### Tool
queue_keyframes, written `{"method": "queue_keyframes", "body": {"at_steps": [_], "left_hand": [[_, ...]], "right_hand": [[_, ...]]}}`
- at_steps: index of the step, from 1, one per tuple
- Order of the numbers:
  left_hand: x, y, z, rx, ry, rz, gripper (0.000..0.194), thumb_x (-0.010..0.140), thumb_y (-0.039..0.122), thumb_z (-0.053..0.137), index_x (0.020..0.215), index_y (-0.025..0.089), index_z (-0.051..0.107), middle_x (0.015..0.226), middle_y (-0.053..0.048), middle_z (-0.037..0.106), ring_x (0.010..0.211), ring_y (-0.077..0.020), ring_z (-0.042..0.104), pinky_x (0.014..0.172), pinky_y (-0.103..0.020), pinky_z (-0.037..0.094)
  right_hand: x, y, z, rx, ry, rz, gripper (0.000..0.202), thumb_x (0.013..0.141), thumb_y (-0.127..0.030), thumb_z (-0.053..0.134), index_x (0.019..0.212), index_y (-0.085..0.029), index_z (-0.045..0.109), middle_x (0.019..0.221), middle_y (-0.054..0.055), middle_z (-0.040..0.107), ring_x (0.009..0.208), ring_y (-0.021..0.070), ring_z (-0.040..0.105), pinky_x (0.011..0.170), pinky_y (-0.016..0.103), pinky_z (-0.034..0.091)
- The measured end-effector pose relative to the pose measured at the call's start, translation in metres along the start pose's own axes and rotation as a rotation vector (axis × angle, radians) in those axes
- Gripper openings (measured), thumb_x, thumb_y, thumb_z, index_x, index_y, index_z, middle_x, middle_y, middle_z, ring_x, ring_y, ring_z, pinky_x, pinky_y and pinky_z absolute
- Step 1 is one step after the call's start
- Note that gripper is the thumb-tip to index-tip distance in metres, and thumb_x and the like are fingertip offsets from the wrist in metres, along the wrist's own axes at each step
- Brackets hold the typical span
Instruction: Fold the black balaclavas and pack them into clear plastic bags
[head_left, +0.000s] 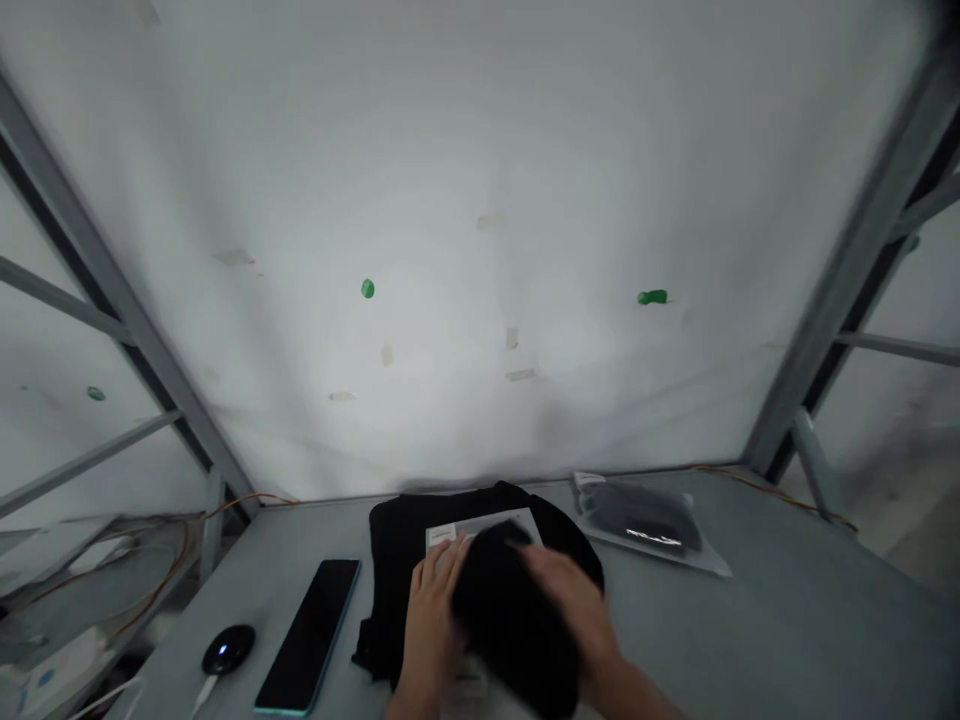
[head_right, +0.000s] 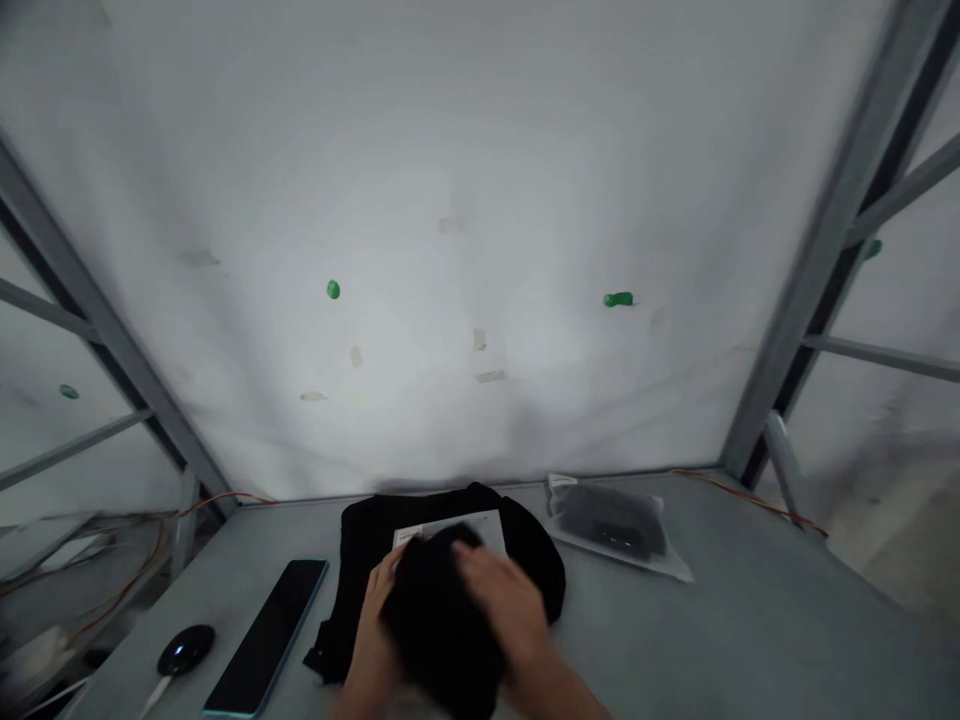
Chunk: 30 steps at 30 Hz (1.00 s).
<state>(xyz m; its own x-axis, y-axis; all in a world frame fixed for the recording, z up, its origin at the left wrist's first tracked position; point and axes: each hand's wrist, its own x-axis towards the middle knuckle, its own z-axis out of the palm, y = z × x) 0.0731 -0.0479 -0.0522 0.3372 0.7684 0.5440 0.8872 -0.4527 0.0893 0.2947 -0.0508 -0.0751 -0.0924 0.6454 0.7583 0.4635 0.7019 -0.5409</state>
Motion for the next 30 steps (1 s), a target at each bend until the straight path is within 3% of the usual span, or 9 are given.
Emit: {"method": "queue_keyframes", "body": {"at_steps": [2,4,9,13,18,22,24,26,30], "left_hand": [[-0.001,-0.006,0.005,-0.034,-0.027,0.004,0.062,0.084,0.005,0.050,0.143,0.026,0.046,0.138,-0.004,0.061,0.122,-0.0258,0.058,0.094,-0.039,0.054],[-0.004,-0.011,0.008,-0.073,-0.037,-0.026,0.063,0.085,0.006,0.049,0.145,0.026,0.043,0.138,-0.005,0.061,0.120,-0.0264,0.060,0.093,-0.041,0.055],[-0.010,-0.006,0.001,-0.174,-0.056,-0.101,0.080,0.073,-0.003,0.043,0.148,0.025,0.038,0.144,-0.007,0.054,0.129,-0.0250,0.051,0.101,-0.044,0.050],[-0.013,-0.005,-0.001,-0.186,-0.055,-0.149,0.091,0.061,-0.006,0.042,0.147,0.023,0.037,0.144,-0.007,0.054,0.132,-0.0252,0.048,0.106,-0.047,0.045],[-0.016,-0.013,0.004,-0.164,-0.022,-0.115,0.085,0.068,-0.004,0.043,0.148,0.025,0.035,0.149,-0.005,0.048,0.129,-0.0244,0.050,0.105,-0.047,0.047],[-0.013,-0.008,-0.002,-0.106,-0.014,0.012,0.076,0.077,-0.003,0.041,0.148,0.026,0.037,0.147,-0.005,0.052,0.125,-0.0227,0.054,0.102,-0.044,0.049],[-0.011,-0.006,-0.009,-0.129,-0.031,0.042,0.073,0.078,-0.003,0.041,0.145,0.026,0.040,0.145,-0.006,0.054,0.122,-0.0222,0.056,0.101,-0.043,0.049],[-0.012,-0.006,-0.017,-0.199,-0.045,0.005,0.062,0.080,-0.001,0.041,0.135,0.025,0.050,0.139,-0.007,0.058,0.120,-0.0228,0.057,0.101,-0.046,0.049],[-0.018,-0.008,-0.029,-0.366,-0.069,-0.106,0.034,0.081,0.007,0.048,0.110,0.023,0.056,0.130,-0.010,0.060,0.120,-0.0254,0.055,0.100,-0.047,0.049]], "right_hand": [[-0.002,-0.017,0.013,-0.057,-0.235,-0.327,0.027,0.098,-0.020,0.040,0.108,-0.025,0.065,0.121,0.006,0.071,0.117,0.0221,0.063,0.102,0.043,0.049],[0.001,-0.022,0.024,-0.180,-0.347,-0.523,0.029,0.096,-0.012,0.040,0.110,-0.019,0.064,0.126,0.009,0.068,0.126,0.0221,0.057,0.104,0.043,0.047],[0.015,-0.006,0.035,-0.498,-0.412,-0.386,0.033,0.088,-0.012,0.053,0.119,-0.016,0.063,0.127,0.015,0.067,0.112,0.0271,0.065,0.089,0.038,0.054],[0.024,-0.014,0.042,-0.675,-0.449,-0.270,0.047,0.085,-0.007,0.055,0.131,-0.018,0.056,0.126,0.017,0.066,0.098,0.0298,0.069,0.079,0.041,0.055],[0.029,-0.025,0.058,-0.767,-0.512,-0.271,0.037,0.087,-0.007,0.051,0.122,-0.015,0.061,0.118,0.022,0.067,0.082,0.0305,0.070,0.067,0.044,0.055],[0.041,-0.020,0.078,-0.744,-0.553,-0.185,0.032,0.085,-0.004,0.048,0.111,-0.011,0.065,0.093,0.020,0.073,0.074,0.0324,0.069,0.059,0.046,0.054],[0.046,-0.020,0.084,-0.712,-0.560,-0.173,0.027,0.084,-0.002,0.049,0.101,-0.012,0.068,0.087,0.018,0.073,0.078,0.0323,0.069,0.062,0.046,0.055],[0.046,-0.021,0.080,-0.673,-0.558,-0.211,0.026,0.085,-0.005,0.052,0.103,-0.013,0.068,0.096,0.016,0.074,0.089,0.0301,0.069,0.074,0.045,0.057],[0.029,-0.022,0.043,-0.419,-0.508,-0.490,0.039,0.089,-0.014,0.054,0.128,-0.014,0.059,0.127,0.013,0.066,0.118,0.0244,0.060,0.102,0.039,0.048]]}}
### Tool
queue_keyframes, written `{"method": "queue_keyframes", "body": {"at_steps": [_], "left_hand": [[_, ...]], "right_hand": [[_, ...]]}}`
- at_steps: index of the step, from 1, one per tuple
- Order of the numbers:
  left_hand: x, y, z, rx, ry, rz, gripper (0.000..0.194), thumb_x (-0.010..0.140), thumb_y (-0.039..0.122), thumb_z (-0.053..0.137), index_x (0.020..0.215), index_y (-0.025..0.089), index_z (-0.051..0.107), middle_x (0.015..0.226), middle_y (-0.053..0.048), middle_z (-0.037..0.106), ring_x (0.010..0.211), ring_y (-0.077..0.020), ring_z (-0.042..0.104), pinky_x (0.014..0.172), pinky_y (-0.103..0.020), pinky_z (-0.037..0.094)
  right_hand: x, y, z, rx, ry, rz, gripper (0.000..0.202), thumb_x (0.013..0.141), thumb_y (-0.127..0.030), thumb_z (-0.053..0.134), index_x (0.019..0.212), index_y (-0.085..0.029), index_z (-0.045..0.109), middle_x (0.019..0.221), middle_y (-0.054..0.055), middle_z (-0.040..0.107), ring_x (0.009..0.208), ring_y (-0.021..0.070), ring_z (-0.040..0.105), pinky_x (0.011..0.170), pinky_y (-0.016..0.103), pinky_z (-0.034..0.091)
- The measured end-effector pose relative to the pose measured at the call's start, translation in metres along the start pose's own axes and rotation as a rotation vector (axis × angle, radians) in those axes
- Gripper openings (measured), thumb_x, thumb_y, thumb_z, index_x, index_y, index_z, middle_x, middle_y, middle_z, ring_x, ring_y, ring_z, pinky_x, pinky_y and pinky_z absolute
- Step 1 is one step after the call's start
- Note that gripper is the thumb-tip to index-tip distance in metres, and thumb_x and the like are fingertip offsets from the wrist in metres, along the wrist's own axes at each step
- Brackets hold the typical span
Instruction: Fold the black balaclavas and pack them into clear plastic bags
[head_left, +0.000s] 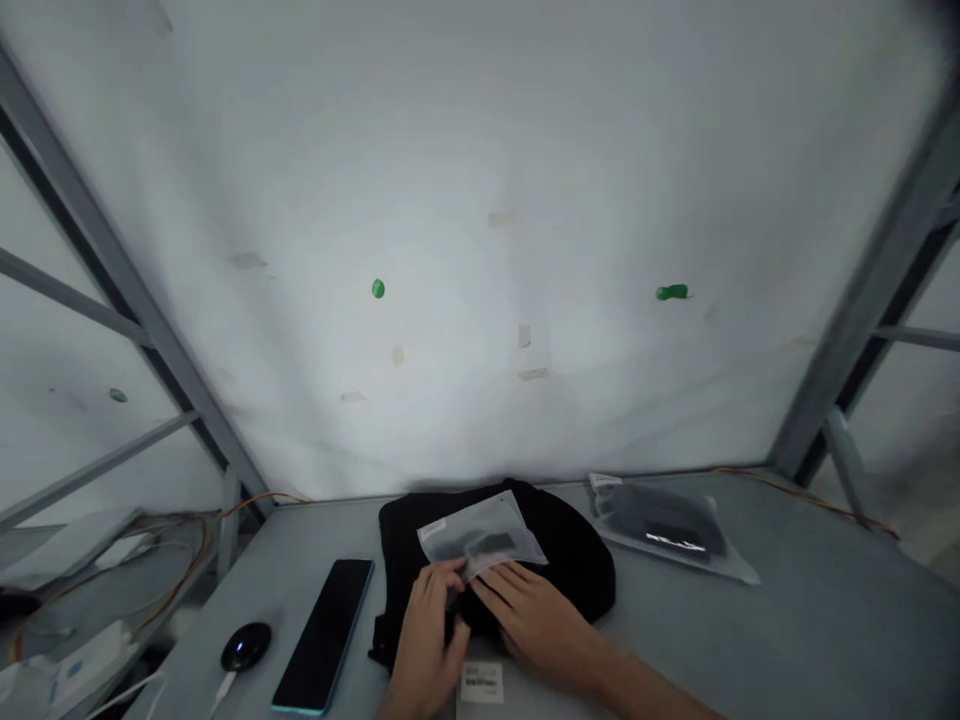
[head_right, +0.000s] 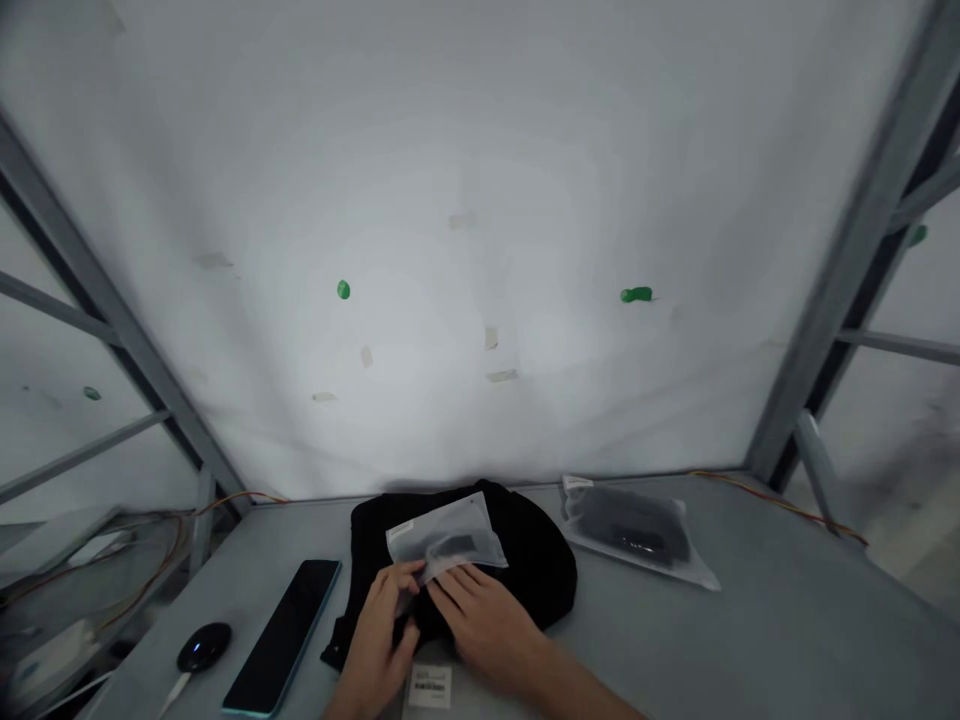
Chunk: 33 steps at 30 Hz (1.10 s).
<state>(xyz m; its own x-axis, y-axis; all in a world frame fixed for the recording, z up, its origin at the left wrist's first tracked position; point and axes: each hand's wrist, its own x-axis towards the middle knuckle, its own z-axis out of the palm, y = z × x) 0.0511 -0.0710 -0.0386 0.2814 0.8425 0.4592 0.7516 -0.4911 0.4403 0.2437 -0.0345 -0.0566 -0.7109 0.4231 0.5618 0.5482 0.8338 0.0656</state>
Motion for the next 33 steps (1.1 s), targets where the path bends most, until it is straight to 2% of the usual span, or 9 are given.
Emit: {"method": "queue_keyframes", "body": {"at_steps": [2,6,9,13,15,20,25,29,33], "left_hand": [[-0.002,0.000,-0.001,0.007,-0.015,-0.014,0.034,0.082,0.017,0.059,0.116,0.022,0.053,0.130,-0.011,0.059,0.121,-0.0275,0.054,0.101,-0.048,0.048],[0.005,-0.002,0.008,0.149,-0.026,-0.027,0.048,0.083,0.025,0.068,0.128,0.025,0.051,0.126,-0.008,0.060,0.118,-0.0275,0.056,0.099,-0.047,0.048],[0.014,-0.005,0.018,0.248,-0.021,-0.028,0.034,0.086,0.023,0.066,0.118,0.024,0.057,0.116,-0.005,0.062,0.108,-0.0255,0.059,0.090,-0.042,0.050],[0.023,-0.005,0.025,0.411,-0.014,0.025,0.005,0.089,0.017,0.058,0.092,0.022,0.060,0.092,-0.001,0.063,0.088,-0.0221,0.061,0.078,-0.037,0.050],[0.027,-0.007,0.024,0.454,-0.004,0.045,0.011,0.091,0.013,0.054,0.087,0.022,0.059,0.087,0.000,0.062,0.085,-0.0211,0.060,0.079,-0.037,0.048],[0.038,-0.017,0.015,0.500,0.010,0.019,0.027,0.089,0.015,0.057,0.115,0.023,0.056,0.110,-0.004,0.061,0.102,-0.0231,0.057,0.084,-0.037,0.047],[0.049,-0.021,0.021,0.573,-0.013,-0.015,0.017,0.089,0.008,0.048,0.092,0.021,0.059,0.090,-0.002,0.060,0.086,-0.0221,0.058,0.077,-0.036,0.046],[0.051,-0.020,0.025,0.575,-0.009,-0.005,0.020,0.090,0.006,0.044,0.088,0.020,0.058,0.088,-0.002,0.060,0.085,-0.0220,0.057,0.077,-0.036,0.045],[0.048,-0.022,0.019,0.542,-0.049,0.030,0.018,0.089,0.006,0.049,0.090,0.021,0.059,0.090,-0.002,0.061,0.088,-0.0216,0.057,0.079,-0.035,0.046]], "right_hand": [[-0.019,0.007,-0.017,0.046,0.101,-0.036,0.041,0.090,-0.014,0.052,0.131,-0.017,0.057,0.134,0.011,0.062,0.128,0.0241,0.053,0.108,0.041,0.044],[-0.033,0.032,-0.035,0.088,0.042,0.242,0.052,0.088,-0.028,0.063,0.138,-0.020,0.049,0.143,0.014,0.053,0.132,0.0298,0.049,0.104,0.047,0.046],[-0.028,0.048,-0.024,0.126,-0.025,0.337,0.043,0.088,-0.033,0.066,0.128,-0.021,0.055,0.131,0.012,0.061,0.116,0.0278,0.060,0.095,0.043,0.051],[-0.017,0.055,0.000,0.042,-0.005,0.332,0.008,0.089,-0.018,0.059,0.096,-0.021,0.059,0.096,0.005,0.067,0.089,0.0229,0.064,0.078,0.035,0.051],[-0.012,0.056,0.004,0.002,0.019,0.331,0.008,0.089,-0.014,0.057,0.086,-0.022,0.056,0.086,0.003,0.064,0.082,0.0216,0.062,0.074,0.034,0.049],[0.000,0.059,0.002,-0.017,0.047,0.373,0.010,0.087,-0.023,0.064,0.093,-0.022,0.055,0.100,0.005,0.062,0.091,0.0228,0.059,0.077,0.033,0.047],[0.012,0.061,0.013,-0.121,0.008,0.411,0.014,0.085,-0.012,0.063,0.090,-0.022,0.055,0.092,0.004,0.064,0.086,0.0231,0.060,0.070,0.031,0.046],[0.013,0.060,0.017,-0.128,0.012,0.416,0.010,0.090,-0.014,0.058,0.086,-0.023,0.054,0.087,0.004,0.064,0.084,0.0221,0.060,0.067,0.030,0.045],[0.008,0.060,0.016,-0.083,0.015,0.437,0.020,0.080,-0.018,0.070,0.091,-0.023,0.054,0.096,0.005,0.065,0.092,0.0251,0.060,0.071,0.032,0.047]]}}
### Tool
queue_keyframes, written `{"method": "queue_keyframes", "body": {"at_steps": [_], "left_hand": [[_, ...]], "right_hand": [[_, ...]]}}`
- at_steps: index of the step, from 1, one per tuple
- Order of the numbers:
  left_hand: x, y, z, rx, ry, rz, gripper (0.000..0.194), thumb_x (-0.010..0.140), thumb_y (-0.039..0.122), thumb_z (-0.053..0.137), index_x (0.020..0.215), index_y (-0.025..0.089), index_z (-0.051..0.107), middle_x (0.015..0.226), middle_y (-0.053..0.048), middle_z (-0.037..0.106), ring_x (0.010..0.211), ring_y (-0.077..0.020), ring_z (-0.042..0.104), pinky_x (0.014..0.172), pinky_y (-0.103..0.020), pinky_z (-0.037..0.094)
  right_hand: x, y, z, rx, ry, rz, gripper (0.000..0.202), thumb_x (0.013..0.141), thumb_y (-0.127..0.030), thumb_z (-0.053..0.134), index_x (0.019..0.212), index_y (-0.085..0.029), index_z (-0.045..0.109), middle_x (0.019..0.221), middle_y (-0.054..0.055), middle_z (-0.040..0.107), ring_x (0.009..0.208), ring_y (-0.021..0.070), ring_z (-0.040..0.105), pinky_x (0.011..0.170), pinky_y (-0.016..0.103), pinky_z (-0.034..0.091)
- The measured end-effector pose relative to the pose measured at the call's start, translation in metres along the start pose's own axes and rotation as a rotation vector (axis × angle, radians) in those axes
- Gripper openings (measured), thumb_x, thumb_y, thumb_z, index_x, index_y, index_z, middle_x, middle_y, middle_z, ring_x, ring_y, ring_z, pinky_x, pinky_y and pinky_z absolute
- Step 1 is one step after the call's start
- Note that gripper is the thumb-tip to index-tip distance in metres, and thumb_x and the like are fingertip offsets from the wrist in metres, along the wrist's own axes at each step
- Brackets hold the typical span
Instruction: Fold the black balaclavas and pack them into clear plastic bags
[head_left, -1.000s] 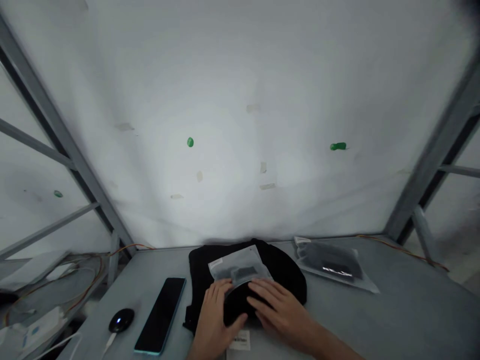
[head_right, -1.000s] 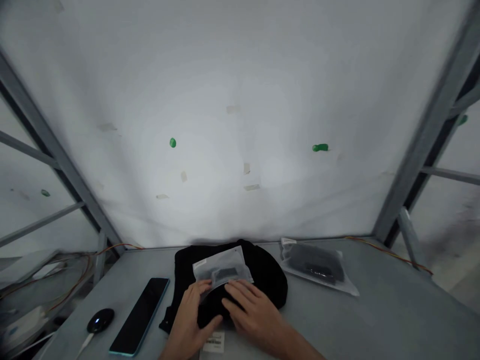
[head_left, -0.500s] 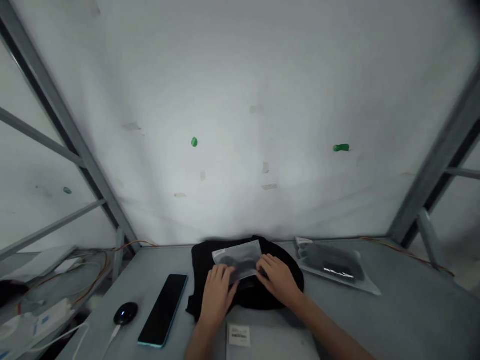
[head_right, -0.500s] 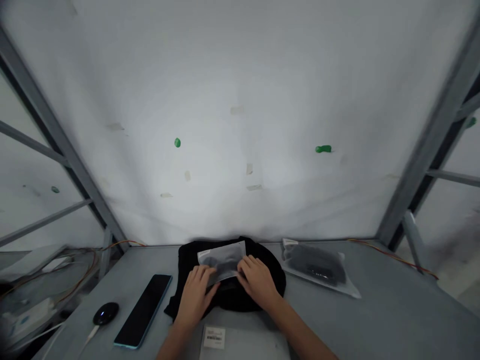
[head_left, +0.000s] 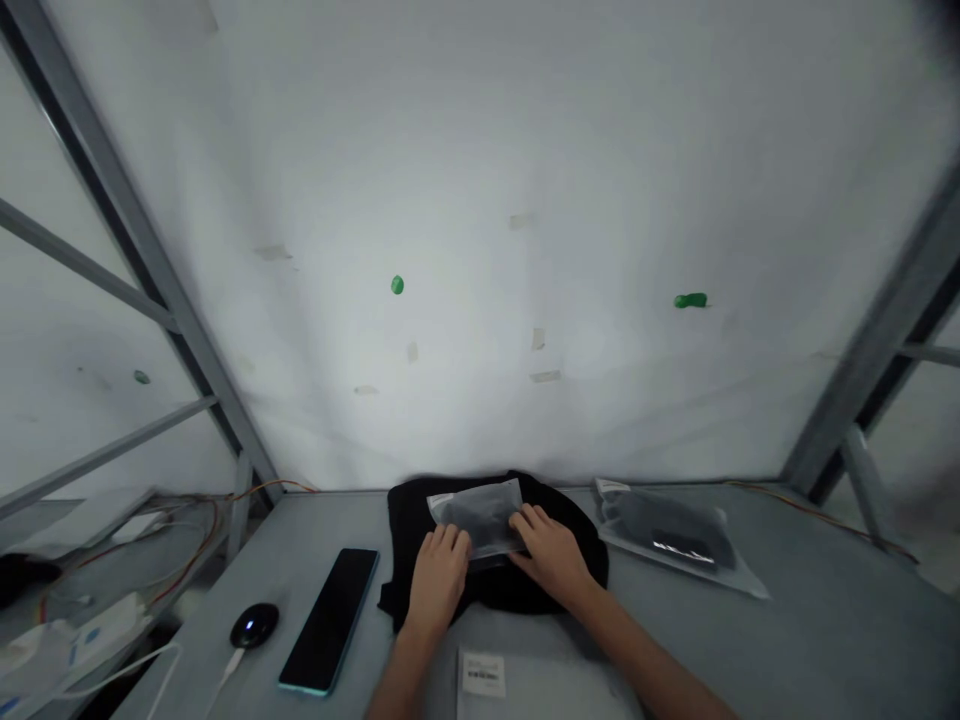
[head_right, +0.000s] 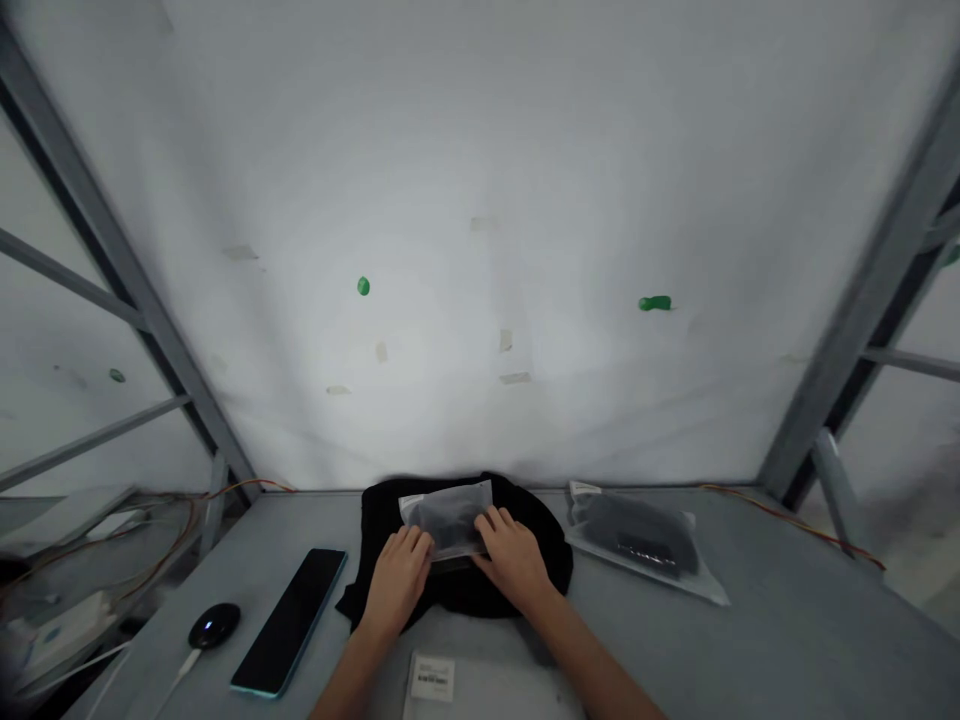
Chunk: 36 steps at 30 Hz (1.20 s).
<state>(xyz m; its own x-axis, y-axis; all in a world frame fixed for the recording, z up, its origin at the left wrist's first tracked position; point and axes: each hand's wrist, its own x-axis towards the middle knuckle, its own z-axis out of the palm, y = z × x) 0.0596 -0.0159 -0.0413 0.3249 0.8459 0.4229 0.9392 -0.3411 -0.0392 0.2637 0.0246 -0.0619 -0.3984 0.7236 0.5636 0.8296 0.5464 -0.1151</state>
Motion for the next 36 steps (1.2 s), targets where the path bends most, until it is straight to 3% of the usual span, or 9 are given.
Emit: {"method": "queue_keyframes", "body": {"at_steps": [3,6,9,12,17,21,24,31,36], "left_hand": [[-0.007,-0.014,-0.006,-0.062,-0.028,0.045,0.017,0.086,0.011,0.059,0.099,0.023,0.060,0.102,-0.001,0.062,0.098,-0.0216,0.058,0.084,-0.035,0.049],[-0.018,-0.034,-0.012,-0.191,-0.042,0.077,0.034,0.084,0.011,0.064,0.115,0.025,0.058,0.118,-0.003,0.061,0.112,-0.0229,0.055,0.091,-0.037,0.050],[-0.027,-0.048,-0.014,-0.279,-0.042,0.117,0.030,0.087,0.008,0.060,0.112,0.024,0.063,0.115,-0.004,0.066,0.111,-0.0231,0.057,0.093,-0.039,0.052],[-0.032,-0.048,-0.013,-0.313,0.038,0.135,0.021,0.092,0.012,0.055,0.106,0.022,0.066,0.106,-0.004,0.070,0.104,-0.0225,0.060,0.088,-0.038,0.055],[-0.034,-0.039,-0.012,-0.298,0.180,0.166,0.022,0.096,0.016,0.051,0.111,0.022,0.067,0.103,-0.004,0.073,0.098,-0.0221,0.063,0.081,-0.036,0.058],[-0.038,-0.039,-0.012,-0.279,0.251,0.193,0.023,0.098,0.018,0.049,0.113,0.020,0.066,0.109,-0.004,0.074,0.103,-0.0222,0.063,0.084,-0.036,0.058],[-0.042,-0.041,-0.012,-0.239,0.283,0.213,0.025,0.098,0.019,0.047,0.114,0.020,0.066,0.110,-0.004,0.075,0.099,-0.0217,0.065,0.080,-0.034,0.058],[-0.042,-0.037,-0.024,-0.141,0.310,0.212,0.025,0.098,0.018,0.048,0.115,0.022,0.066,0.109,-0.003,0.076,0.094,-0.0216,0.068,0.076,-0.034,0.058],[-0.045,-0.046,-0.026,-0.176,0.391,0.152,0.024,0.097,0.017,0.050,0.110,0.025,0.068,0.104,-0.002,0.077,0.090,-0.0201,0.068,0.076,-0.033,0.057]], "right_hand": [[-0.003,0.006,0.001,0.031,-0.005,0.030,0.021,0.079,-0.014,0.069,0.090,-0.023,0.053,0.091,0.003,0.065,0.087,0.0230,0.061,0.068,0.030,0.046],[-0.004,0.015,-0.001,0.106,-0.008,0.070,0.015,0.082,-0.018,0.066,0.088,-0.024,0.053,0.089,0.000,0.064,0.082,0.0193,0.062,0.067,0.028,0.046],[-0.003,0.022,-0.007,0.206,-0.024,0.142,0.013,0.083,-0.022,0.065,0.082,-0.025,0.053,0.082,-0.001,0.061,0.078,0.0189,0.061,0.068,0.029,0.046],[-0.002,0.016,-0.017,0.228,-0.002,0.147,0.013,0.082,-0.028,0.068,0.082,-0.024,0.056,0.086,0.002,0.063,0.084,0.0220,0.061,0.074,0.033,0.047],[0.002,-0.033,-0.031,0.251,0.074,-0.113,0.037,0.081,-0.034,0.074,0.115,-0.025,0.061,0.121,0.008,0.062,0.111,0.0279,0.056,0.097,0.044,0.041],[0.008,-0.070,-0.020,0.236,0.134,-0.318,0.020,0.089,-0.026,0.066,0.109,-0.027,0.064,0.109,0.003,0.068,0.101,0.0228,0.058,0.101,0.043,0.036],[0.012,-0.076,-0.010,0.190,0.222,-0.384,0.013,0.094,-0.018,0.056,0.101,-0.024,0.066,0.096,0.002,0.070,0.092,0.0195,0.059,0.097,0.040,0.038],[0.003,-0.046,-0.017,0.073,0.292,-0.402,0.020,0.097,-0.016,0.049,0.100,-0.024,0.068,0.103,0.004,0.071,0.097,0.0211,0.058,0.098,0.041,0.037],[-0.014,0.005,-0.034,-0.013,0.285,-0.278,0.021,0.097,-0.020,0.050,0.100,-0.027,0.070,0.105,0.004,0.072,0.102,0.0233,0.058,0.092,0.039,0.038]]}}
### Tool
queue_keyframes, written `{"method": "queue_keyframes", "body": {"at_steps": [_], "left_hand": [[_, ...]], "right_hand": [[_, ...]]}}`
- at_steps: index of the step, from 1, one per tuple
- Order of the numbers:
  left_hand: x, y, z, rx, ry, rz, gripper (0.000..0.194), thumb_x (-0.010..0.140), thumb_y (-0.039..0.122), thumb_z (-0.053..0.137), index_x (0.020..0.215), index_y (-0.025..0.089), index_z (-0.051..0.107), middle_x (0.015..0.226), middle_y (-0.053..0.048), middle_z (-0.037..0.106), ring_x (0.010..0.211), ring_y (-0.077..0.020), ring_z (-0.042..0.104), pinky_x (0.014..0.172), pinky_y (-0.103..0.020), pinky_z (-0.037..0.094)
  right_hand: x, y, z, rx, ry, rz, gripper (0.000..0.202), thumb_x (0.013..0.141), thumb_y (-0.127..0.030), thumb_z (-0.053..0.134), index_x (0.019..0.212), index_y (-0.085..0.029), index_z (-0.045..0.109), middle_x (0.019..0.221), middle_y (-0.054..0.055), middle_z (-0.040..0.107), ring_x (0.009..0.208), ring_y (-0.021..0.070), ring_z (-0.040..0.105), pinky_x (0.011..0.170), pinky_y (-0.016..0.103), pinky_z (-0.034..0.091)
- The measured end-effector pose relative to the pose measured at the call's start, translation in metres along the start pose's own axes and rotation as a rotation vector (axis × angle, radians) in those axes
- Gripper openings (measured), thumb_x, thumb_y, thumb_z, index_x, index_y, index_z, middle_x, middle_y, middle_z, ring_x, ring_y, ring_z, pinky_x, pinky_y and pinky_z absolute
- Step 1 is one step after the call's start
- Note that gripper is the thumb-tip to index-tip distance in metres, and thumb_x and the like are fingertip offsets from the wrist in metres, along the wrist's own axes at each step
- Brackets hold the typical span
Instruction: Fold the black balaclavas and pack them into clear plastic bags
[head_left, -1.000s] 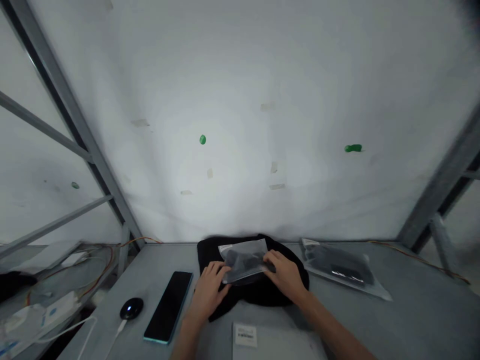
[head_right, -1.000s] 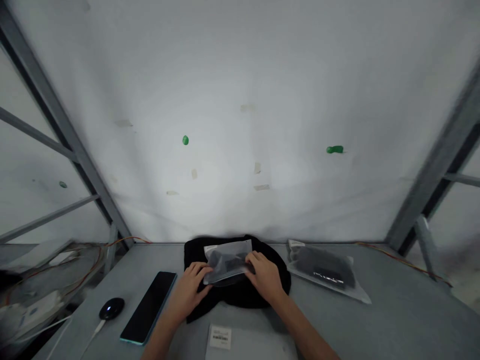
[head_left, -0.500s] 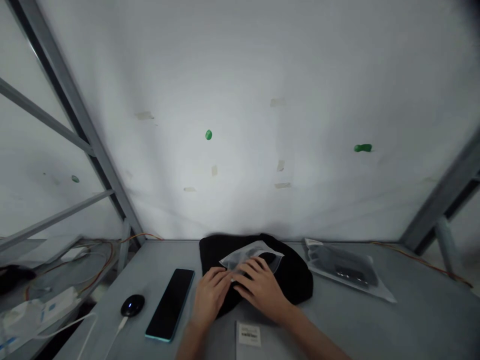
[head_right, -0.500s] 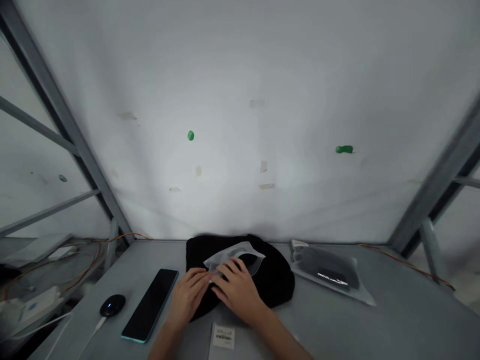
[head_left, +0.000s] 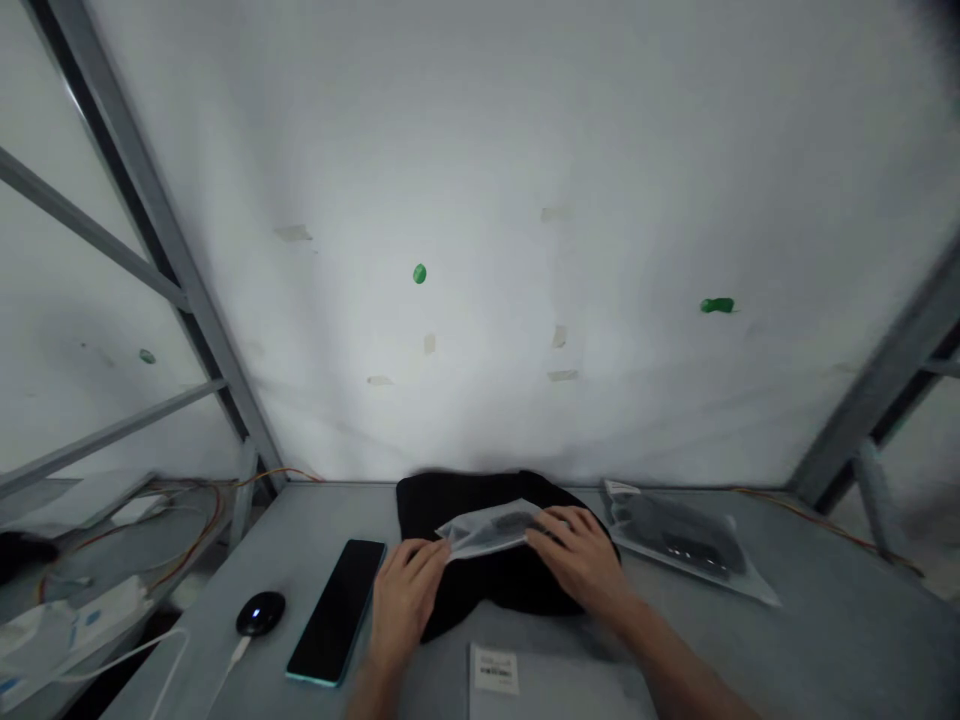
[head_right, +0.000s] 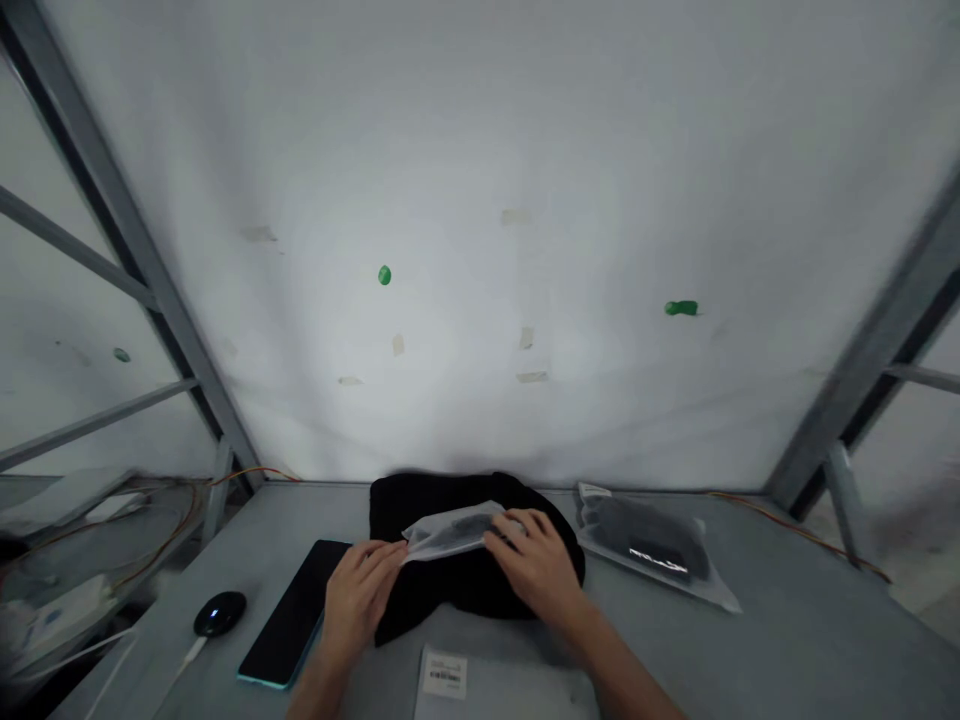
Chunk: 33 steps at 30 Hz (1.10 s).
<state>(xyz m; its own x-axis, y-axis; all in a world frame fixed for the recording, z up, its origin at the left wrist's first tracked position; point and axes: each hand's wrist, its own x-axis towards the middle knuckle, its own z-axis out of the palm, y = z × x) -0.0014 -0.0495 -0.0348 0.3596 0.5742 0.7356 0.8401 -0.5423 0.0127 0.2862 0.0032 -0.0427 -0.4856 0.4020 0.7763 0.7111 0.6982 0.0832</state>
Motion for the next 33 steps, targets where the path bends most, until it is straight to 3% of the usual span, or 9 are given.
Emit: {"method": "queue_keyframes", "body": {"at_steps": [5,10,13,17,20,22,24,28,33], "left_hand": [[-0.004,0.000,0.003,-0.151,0.037,-0.100,0.023,0.095,0.015,0.052,0.110,0.026,0.065,0.107,-0.002,0.076,0.092,-0.0183,0.070,0.080,-0.032,0.057],[-0.002,0.017,0.015,-0.292,0.014,-0.147,0.018,0.097,0.018,0.048,0.105,0.026,0.062,0.113,-0.003,0.073,0.103,-0.0176,0.070,0.089,-0.030,0.057],[-0.007,0.016,0.017,-0.293,-0.047,-0.205,0.019,0.096,0.023,0.051,0.114,0.025,0.058,0.124,-0.006,0.067,0.111,-0.0187,0.067,0.092,-0.032,0.056],[-0.018,0.006,0.018,-0.189,-0.210,-0.221,0.043,0.087,0.028,0.065,0.128,0.026,0.053,0.128,-0.008,0.065,0.119,-0.0260,0.062,0.097,-0.045,0.054],[-0.021,0.003,0.018,-0.177,-0.302,-0.202,0.027,0.088,0.020,0.060,0.114,0.027,0.062,0.114,-0.005,0.071,0.110,-0.0255,0.066,0.093,-0.046,0.056],[-0.019,0.003,0.016,-0.199,-0.309,-0.207,0.022,0.090,0.014,0.054,0.106,0.026,0.064,0.108,-0.005,0.072,0.107,-0.0244,0.067,0.090,-0.044,0.056],[-0.016,0.004,0.010,-0.232,-0.308,-0.195,0.021,0.090,0.012,0.052,0.101,0.025,0.064,0.106,-0.004,0.073,0.108,-0.0243,0.066,0.091,-0.043,0.056],[-0.016,0.002,-0.001,-0.274,-0.307,-0.204,0.021,0.088,0.012,0.052,0.097,0.026,0.064,0.108,-0.004,0.072,0.111,-0.0233,0.065,0.093,-0.041,0.055],[-0.028,-0.007,0.000,-0.162,-0.308,-0.287,0.031,0.086,0.016,0.052,0.114,0.026,0.063,0.113,-0.005,0.072,0.105,-0.0234,0.068,0.092,-0.043,0.056]], "right_hand": [[-0.016,0.037,-0.023,-0.085,-0.073,0.118,0.020,0.097,-0.027,0.052,0.105,-0.028,0.071,0.106,0.006,0.072,0.103,0.0246,0.060,0.090,0.039,0.041],[0.002,0.004,-0.006,-0.004,-0.203,0.058,0.049,0.090,-0.034,0.063,0.138,-0.027,0.053,0.139,0.008,0.058,0.121,0.0278,0.055,0.100,0.043,0.040],[0.015,-0.001,0.003,0.060,-0.230,0.035,0.039,0.091,-0.020,0.058,0.129,-0.028,0.061,0.126,0.004,0.068,0.110,0.0225,0.062,0.097,0.040,0.042],[-0.002,0.057,-0.031,-0.060,-0.091,0.190,0.038,0.095,-0.020,0.047,0.130,-0.024,0.060,0.125,0.007,0.068,0.109,0.0252,0.061,0.094,0.041,0.044],[-0.041,0.122,-0.069,-0.295,-0.075,0.369,0.043,0.096,-0.028,0.043,0.136,-0.022,0.055,0.124,0.011,0.067,0.108,0.0312,0.059,0.089,0.045,0.044],[-0.071,0.155,-0.084,-0.400,-0.138,0.425,0.043,0.095,-0.027,0.039,0.134,-0.022,0.058,0.118,0.013,0.069,0.104,0.0339,0.060,0.085,0.048,0.045],[-0.098,0.168,-0.088,-0.399,-0.235,0.413,0.042,0.095,-0.028,0.038,0.130,-0.024,0.061,0.115,0.013,0.070,0.102,0.0342,0.061,0.083,0.050,0.046],[-0.111,0.130,-0.072,-0.255,-0.261,0.391,0.040,0.096,-0.038,0.043,0.131,-0.027,0.060,0.122,0.013,0.067,0.108,0.0319,0.061,0.089,0.049,0.047],[-0.057,0.039,-0.033,0.149,-0.325,0.246,0.044,0.096,-0.033,0.050,0.140,-0.027,0.051,0.134,0.010,0.061,0.120,0.0259,0.057,0.098,0.046,0.045]]}}
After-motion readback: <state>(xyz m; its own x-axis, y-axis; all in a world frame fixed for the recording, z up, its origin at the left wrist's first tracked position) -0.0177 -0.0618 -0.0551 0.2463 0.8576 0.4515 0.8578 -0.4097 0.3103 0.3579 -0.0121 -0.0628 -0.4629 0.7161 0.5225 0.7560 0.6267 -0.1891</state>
